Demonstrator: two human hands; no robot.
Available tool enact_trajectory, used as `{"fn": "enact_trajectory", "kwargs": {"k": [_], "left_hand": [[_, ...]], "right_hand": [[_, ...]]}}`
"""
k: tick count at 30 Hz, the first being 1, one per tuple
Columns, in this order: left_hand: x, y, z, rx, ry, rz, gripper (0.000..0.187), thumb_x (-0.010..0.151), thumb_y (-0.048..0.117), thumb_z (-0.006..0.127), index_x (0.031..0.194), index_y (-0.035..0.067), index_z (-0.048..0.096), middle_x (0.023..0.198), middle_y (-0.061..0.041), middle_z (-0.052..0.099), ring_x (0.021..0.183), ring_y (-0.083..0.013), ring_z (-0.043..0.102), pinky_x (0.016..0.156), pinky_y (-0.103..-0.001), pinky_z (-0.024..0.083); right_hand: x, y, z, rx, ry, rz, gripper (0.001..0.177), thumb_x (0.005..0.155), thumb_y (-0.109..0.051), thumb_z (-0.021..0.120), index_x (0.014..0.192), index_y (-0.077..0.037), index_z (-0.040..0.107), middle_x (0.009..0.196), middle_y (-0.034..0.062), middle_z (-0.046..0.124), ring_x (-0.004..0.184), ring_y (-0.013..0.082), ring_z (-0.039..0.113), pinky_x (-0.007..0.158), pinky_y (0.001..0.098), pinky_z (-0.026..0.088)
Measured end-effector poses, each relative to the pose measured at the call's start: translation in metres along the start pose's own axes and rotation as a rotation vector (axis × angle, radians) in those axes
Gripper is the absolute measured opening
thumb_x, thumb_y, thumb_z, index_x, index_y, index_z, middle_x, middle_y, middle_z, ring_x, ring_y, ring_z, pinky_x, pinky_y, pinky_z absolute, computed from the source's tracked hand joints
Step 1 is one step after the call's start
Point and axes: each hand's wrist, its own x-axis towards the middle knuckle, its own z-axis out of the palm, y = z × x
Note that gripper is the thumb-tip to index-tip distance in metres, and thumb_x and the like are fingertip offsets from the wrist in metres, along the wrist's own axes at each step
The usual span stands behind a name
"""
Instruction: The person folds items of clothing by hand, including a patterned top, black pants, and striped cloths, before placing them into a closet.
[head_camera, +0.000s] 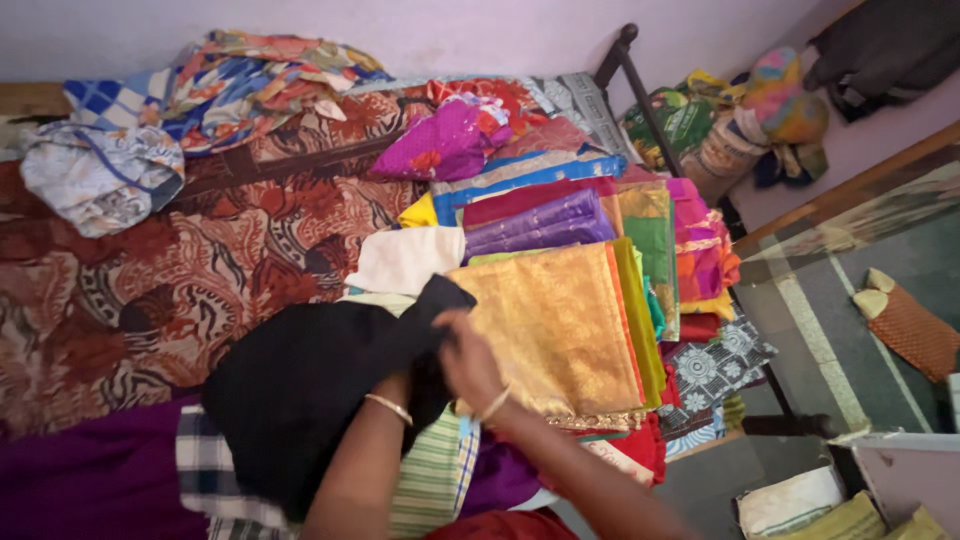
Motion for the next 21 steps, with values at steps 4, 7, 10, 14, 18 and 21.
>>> {"fn": "enact_trajectory", "kwargs": {"k": [4, 7, 10, 14, 18, 21], "left_hand": [[-0.008, -0.004, 0.002, 0.121, 0.031, -0.017, 0.037, 0.095, 0.015, 0.060, 0.128, 0.001, 0.068, 0.125, -0.009, 0.070, 0.117, -0.0215, 0.065, 0.101, -0.034, 0.049], [-0.038, 0.018, 0.003, 0.405, 0.075, -0.028, 0.037, 0.095, 0.016, 0.060, 0.129, 0.001, 0.068, 0.126, -0.008, 0.070, 0.117, -0.0205, 0.065, 0.102, -0.034, 0.048], [-0.083, 0.059, 0.002, 0.477, 0.106, 0.087, 0.040, 0.090, 0.013, 0.066, 0.127, -0.001, 0.068, 0.120, -0.007, 0.074, 0.112, -0.0190, 0.067, 0.097, -0.033, 0.052], [-0.148, 0.112, -0.017, 0.352, 0.043, 0.275, 0.046, 0.091, 0.020, 0.068, 0.132, -0.001, 0.066, 0.125, -0.009, 0.073, 0.114, -0.0161, 0.065, 0.100, -0.031, 0.051], [-0.208, 0.144, -0.057, 0.349, 0.311, 0.097, 0.045, 0.091, 0.026, 0.080, 0.126, 0.000, 0.069, 0.109, -0.006, 0.070, 0.100, -0.0154, 0.061, 0.086, -0.034, 0.050], [-0.210, 0.137, -0.107, 0.138, 0.710, 0.122, 0.036, 0.088, 0.029, 0.076, 0.118, 0.012, 0.065, 0.109, 0.003, 0.068, 0.097, -0.0093, 0.064, 0.076, -0.033, 0.051]], "right_hand": [[0.077, 0.062, -0.035, -0.102, 0.317, -0.092, 0.020, 0.096, -0.009, 0.055, 0.115, -0.008, 0.060, 0.099, 0.0235, 0.070, 0.095, 0.0414, 0.069, 0.084, 0.0476, 0.054], [0.088, 0.078, -0.041, -0.218, 0.240, 0.000, 0.022, 0.103, -0.022, 0.055, 0.118, -0.006, 0.059, 0.099, 0.0270, 0.070, 0.096, 0.0478, 0.066, 0.080, 0.0534, 0.051], [0.095, 0.081, -0.023, -0.206, 0.195, -0.027, 0.028, 0.103, -0.027, 0.053, 0.121, -0.007, 0.057, 0.098, 0.0274, 0.070, 0.093, 0.0498, 0.065, 0.077, 0.0560, 0.050], [0.120, 0.110, -0.002, -0.226, 0.282, -0.139, 0.027, 0.103, -0.026, 0.056, 0.119, -0.005, 0.061, 0.101, 0.0281, 0.070, 0.094, 0.0500, 0.064, 0.077, 0.0543, 0.051], [0.145, 0.135, -0.041, 0.127, 0.271, 0.071, 0.030, 0.104, -0.026, 0.061, 0.114, 0.001, 0.068, 0.098, 0.0182, 0.076, 0.090, 0.0333, 0.070, 0.082, 0.0424, 0.054], [0.129, 0.108, -0.047, 0.505, 0.141, 0.054, 0.034, 0.106, -0.023, 0.063, 0.125, 0.005, 0.069, 0.111, 0.0100, 0.070, 0.100, 0.0185, 0.062, 0.088, 0.0328, 0.050]]}}
